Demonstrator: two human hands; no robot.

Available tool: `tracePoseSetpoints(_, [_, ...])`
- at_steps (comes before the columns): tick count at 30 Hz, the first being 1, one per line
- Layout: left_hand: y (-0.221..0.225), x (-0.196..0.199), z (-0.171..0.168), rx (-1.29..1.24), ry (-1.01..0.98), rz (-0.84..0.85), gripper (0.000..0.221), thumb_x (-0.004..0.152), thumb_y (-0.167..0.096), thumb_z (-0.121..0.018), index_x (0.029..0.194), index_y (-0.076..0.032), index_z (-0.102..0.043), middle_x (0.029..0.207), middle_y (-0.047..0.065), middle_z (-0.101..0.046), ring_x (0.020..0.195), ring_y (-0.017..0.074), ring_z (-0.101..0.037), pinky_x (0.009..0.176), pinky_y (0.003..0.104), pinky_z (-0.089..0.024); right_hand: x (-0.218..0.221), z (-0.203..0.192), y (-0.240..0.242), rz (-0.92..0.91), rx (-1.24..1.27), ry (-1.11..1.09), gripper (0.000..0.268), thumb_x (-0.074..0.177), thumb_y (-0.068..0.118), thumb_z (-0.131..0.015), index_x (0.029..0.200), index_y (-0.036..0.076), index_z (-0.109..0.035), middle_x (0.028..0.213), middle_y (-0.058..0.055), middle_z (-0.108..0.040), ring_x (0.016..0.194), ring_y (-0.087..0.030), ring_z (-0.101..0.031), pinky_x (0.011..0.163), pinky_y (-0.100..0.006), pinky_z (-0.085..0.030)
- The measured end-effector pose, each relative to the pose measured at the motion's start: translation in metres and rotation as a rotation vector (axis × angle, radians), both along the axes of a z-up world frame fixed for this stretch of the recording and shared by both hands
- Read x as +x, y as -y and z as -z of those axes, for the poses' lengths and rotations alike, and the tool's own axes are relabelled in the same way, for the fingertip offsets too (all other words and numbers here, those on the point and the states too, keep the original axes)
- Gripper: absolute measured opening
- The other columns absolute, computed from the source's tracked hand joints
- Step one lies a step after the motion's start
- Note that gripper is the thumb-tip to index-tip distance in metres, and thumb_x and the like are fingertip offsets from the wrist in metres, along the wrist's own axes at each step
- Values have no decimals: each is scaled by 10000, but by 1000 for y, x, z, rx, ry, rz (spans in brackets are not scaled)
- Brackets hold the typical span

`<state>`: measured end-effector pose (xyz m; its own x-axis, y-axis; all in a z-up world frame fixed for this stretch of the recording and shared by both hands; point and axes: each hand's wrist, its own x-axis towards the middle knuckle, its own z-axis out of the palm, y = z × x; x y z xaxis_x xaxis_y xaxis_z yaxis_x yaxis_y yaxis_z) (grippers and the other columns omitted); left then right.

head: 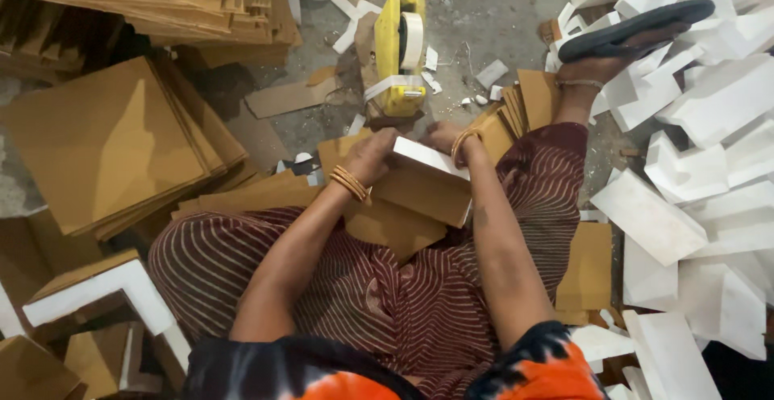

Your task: The person sits on the floor and repeatedly assembles small cardboard boxes by inserting white foam inserts and sealing the flaps with a handheld tape dispenser. The person handles multiple boxes one at a time, placing finished units aside.

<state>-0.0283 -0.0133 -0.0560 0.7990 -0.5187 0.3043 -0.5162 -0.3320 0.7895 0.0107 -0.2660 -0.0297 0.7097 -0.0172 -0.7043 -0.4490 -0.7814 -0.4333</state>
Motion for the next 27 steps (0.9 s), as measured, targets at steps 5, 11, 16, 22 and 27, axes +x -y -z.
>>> tracePoseSetpoints(5, [3,4,-2,116,12,45,624,673,53,-665,1265,-73,-513,1237,184,-624,1082,428,-621,911,487,-519,-8,0,9,-121,-208,17,404,803,310,-713,1126,78,-787,1080,-158,-760,995,-297,-736,870,-400,-559])
tracePoseSetpoints(11, [3,5,-2,198,-30,53,557,738,28,-641,1270,-91,-526,1250,147,-626,1139,403,-620,939,470,-521,-43,-25,12,146,248,472,534,883,432,-720,1244,40,-692,1161,-162,-762,1076,-290,-718,956,-382,-554])
tracePoseSetpoints(16, [8,1,-17,160,42,10,578,733,-13,-670,1289,-109,-546,1247,145,-628,1137,394,-624,943,465,-523,-94,-69,-11,-219,26,476,621,802,373,-819,1290,45,-620,1161,-187,-713,1063,-333,-684,900,-406,-524])
tracePoseSetpoints(22, [9,-6,-83,65,-326,-69,734,799,-340,-865,1391,-132,-486,1323,131,-597,1171,319,-629,955,441,-503,-137,-108,-13,175,-73,857,519,871,274,-740,1330,63,-624,1174,-178,-724,1025,-306,-721,882,-365,-555])
tracePoseSetpoints(27, [15,-17,-135,-431,-558,-67,902,717,-300,-827,1473,-133,-365,1330,131,-604,1160,300,-682,961,389,-596,-152,-85,-26,735,180,1040,365,987,219,-754,1271,13,-652,1052,-169,-662,876,-321,-580,787,-427,-483])
